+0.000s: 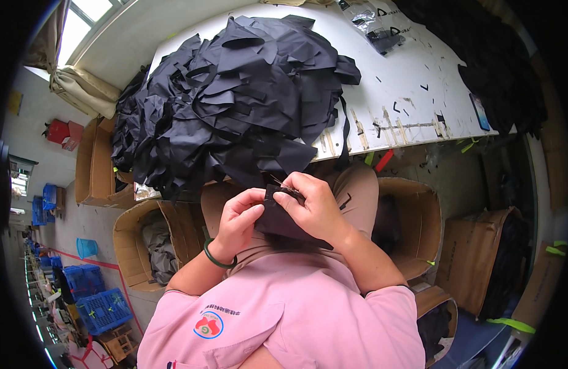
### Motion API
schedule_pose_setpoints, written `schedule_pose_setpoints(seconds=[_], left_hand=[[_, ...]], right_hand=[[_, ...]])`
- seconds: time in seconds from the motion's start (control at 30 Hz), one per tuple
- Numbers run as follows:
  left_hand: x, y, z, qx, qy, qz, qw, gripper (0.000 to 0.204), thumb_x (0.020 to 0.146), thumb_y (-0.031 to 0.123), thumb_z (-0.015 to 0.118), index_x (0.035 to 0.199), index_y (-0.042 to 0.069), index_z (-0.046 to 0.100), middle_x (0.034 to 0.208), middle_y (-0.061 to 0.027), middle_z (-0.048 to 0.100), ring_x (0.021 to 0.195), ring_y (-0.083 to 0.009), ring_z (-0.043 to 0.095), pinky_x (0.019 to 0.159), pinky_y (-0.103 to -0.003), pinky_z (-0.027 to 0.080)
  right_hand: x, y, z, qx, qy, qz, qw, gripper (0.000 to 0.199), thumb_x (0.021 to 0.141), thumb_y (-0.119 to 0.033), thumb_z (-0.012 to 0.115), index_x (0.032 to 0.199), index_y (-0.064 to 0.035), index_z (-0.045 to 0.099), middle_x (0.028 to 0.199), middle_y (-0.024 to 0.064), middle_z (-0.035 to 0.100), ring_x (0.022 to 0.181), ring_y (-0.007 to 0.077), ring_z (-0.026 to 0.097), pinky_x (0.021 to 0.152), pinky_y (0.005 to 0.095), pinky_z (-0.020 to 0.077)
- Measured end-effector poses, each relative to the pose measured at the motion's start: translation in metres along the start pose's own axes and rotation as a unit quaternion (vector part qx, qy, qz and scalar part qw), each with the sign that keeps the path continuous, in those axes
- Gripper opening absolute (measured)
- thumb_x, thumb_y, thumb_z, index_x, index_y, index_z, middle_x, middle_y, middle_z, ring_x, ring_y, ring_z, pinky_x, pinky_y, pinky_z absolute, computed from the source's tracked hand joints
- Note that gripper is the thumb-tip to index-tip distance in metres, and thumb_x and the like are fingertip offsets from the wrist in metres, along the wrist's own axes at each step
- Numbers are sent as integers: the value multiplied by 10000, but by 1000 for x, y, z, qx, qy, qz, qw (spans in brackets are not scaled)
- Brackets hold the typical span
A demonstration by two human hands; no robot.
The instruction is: The person is trimming excess material from black fabric components using small scissors at a production workbench.
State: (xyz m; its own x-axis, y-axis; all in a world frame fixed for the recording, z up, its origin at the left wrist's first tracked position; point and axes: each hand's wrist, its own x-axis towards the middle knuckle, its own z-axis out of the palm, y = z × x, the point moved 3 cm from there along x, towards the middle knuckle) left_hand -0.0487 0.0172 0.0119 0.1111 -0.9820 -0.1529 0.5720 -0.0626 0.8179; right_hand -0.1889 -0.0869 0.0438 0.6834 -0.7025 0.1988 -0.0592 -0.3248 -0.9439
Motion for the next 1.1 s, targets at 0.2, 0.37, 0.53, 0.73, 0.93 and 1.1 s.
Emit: schedule_pose_setpoints(seconds=[0.2, 0.37, 0.53, 0.73, 0.93, 1.1], left_hand=[[4, 6, -4, 231, -35, 79, 969, 189, 849, -47, 642, 1037, -27, 634, 1093, -27, 549, 954, -85, 556, 840, -224, 465], [6, 9, -4, 138, -39, -2, 990, 136, 836, -70, 636, 962, -22, 653, 1029, -25, 569, 930, -92, 547, 838, -236, 452], [5, 5, 4, -8, -39, -17, 999, 139, 841, -40, 620, 960, 17, 664, 1022, -31, 612, 969, -112, 569, 915, -269, 434], [3, 0, 7, -53, -14, 35, 998, 182, 811, -39, 625, 986, 8, 639, 1072, -71, 650, 1026, -136, 590, 975, -302, 433], [7, 1, -6, 49, 62, 197, 977, 114, 831, -77, 617, 887, 22, 614, 940, -18, 583, 869, -94, 539, 828, -239, 416], [6, -1, -13, 110, 91, 267, 953, 107, 850, -90, 621, 885, 11, 612, 955, -16, 563, 820, -73, 528, 733, -200, 419]], right_hand=[[1, 4, -2, -28, -36, 36, 998, 207, 843, -155, 679, 825, 22, 572, 722, 127, 571, 607, 207, 542, 571, 310, 431], [2, 20, -1, 89, -91, 73, 989, 177, 816, -110, 714, 899, 8, 613, 782, 66, 622, 686, 121, 570, 646, 276, 459], [5, 23, 0, 241, -68, 89, 964, 224, 795, -30, 725, 980, -2, 602, 853, 19, 637, 770, 88, 583, 736, 252, 488], [0, 30, 14, 295, -54, 120, 946, 258, 858, -116, 711, 1041, 8, 579, 937, 61, 624, 857, 154, 626, 774, 301, 511], [-9, 19, -2, -111, 92, -20, 989, 368, 928, -320, 626, 1057, 18, 557, 978, 141, 543, 852, 310, 599, 754, 360, 487], [-28, 10, 18, 135, -76, 149, 977, 315, 958, -316, 605, 911, -9, 558, 712, 38, 538, 635, 128, 542, 598, 270, 450]])
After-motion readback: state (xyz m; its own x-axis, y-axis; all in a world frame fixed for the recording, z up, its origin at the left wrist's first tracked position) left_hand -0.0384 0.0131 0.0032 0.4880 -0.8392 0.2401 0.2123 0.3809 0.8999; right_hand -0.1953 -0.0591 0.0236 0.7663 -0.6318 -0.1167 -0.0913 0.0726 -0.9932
